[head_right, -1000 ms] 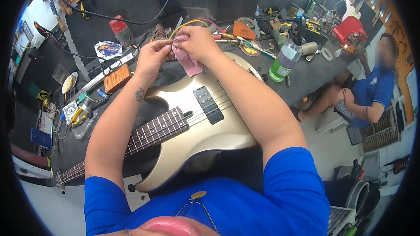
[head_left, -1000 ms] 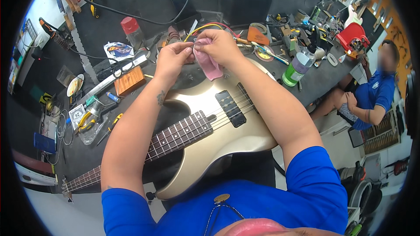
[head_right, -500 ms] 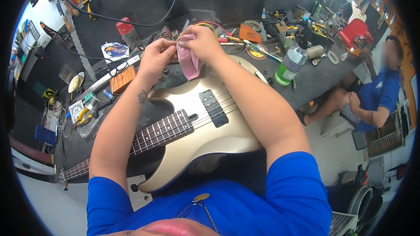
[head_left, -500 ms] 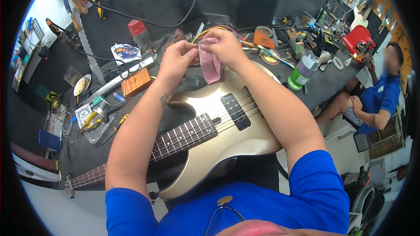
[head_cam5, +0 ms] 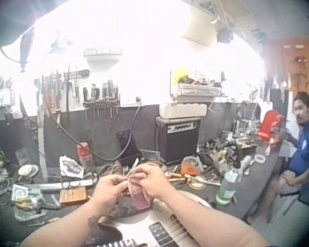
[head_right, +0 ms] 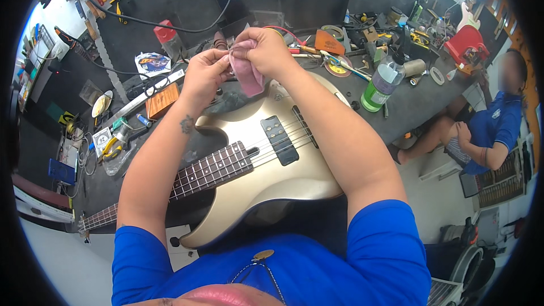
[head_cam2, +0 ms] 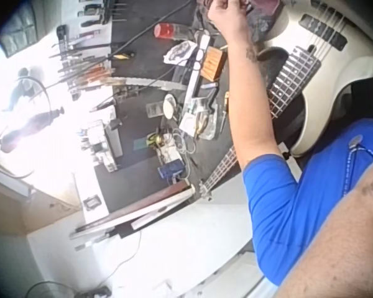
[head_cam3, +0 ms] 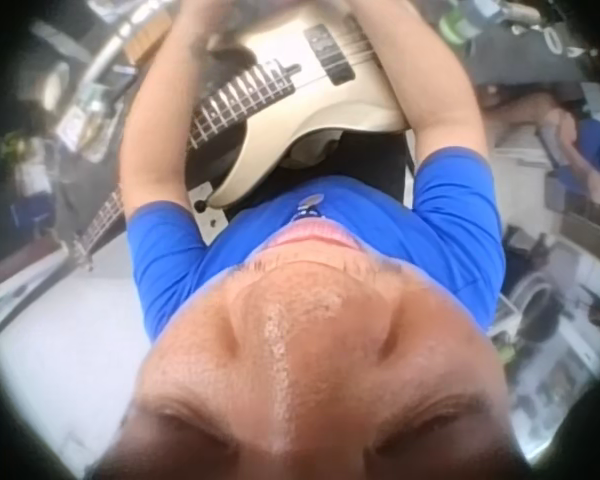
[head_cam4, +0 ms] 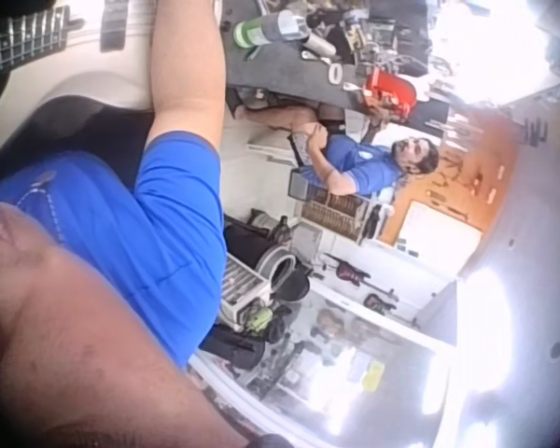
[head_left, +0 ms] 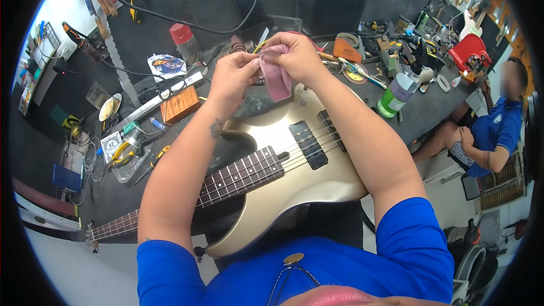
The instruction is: The person cleans a components and wires within a bass guitar using a cloth.
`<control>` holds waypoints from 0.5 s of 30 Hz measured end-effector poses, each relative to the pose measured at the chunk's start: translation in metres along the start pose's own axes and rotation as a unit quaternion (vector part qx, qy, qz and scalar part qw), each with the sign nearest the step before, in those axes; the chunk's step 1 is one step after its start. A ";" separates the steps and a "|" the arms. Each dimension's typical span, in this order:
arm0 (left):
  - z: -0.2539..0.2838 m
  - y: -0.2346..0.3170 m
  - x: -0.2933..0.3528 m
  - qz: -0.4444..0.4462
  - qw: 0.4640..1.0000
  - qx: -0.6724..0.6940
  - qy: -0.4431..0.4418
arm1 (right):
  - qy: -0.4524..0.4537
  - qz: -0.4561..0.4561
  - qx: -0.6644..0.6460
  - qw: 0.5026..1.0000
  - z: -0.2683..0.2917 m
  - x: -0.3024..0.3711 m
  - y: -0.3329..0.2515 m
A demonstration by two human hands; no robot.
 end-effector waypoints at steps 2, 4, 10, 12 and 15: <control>0.011 -0.006 -0.003 0.126 0.946 0.246 -0.168 | -0.023 0.011 -0.012 1.000 0.002 0.003 -0.007; 0.020 0.000 -0.004 0.153 0.934 0.249 -0.204 | -0.048 0.021 -0.026 0.998 0.005 0.004 -0.013; 0.018 0.001 -0.009 0.110 0.925 0.298 -0.207 | 0.091 -0.037 -0.311 0.945 0.030 0.002 -0.015; 0.016 0.000 -0.007 0.104 0.927 0.299 -0.203 | 0.076 -0.023 -0.303 0.950 0.024 0.004 -0.016; 0.020 -0.006 -0.009 0.094 0.930 0.292 -0.203 | 0.013 0.038 -0.013 0.999 -0.002 0.008 -0.025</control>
Point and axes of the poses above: each hand's wrist, its own x-axis away from the middle knuckle, its own z-axis out of the back of the hand, y = z × x, the point moved 2 cm from there along -x, towards the middle knuckle, and after that the axes turned 4 degrees about y, right-handed, at the moved point
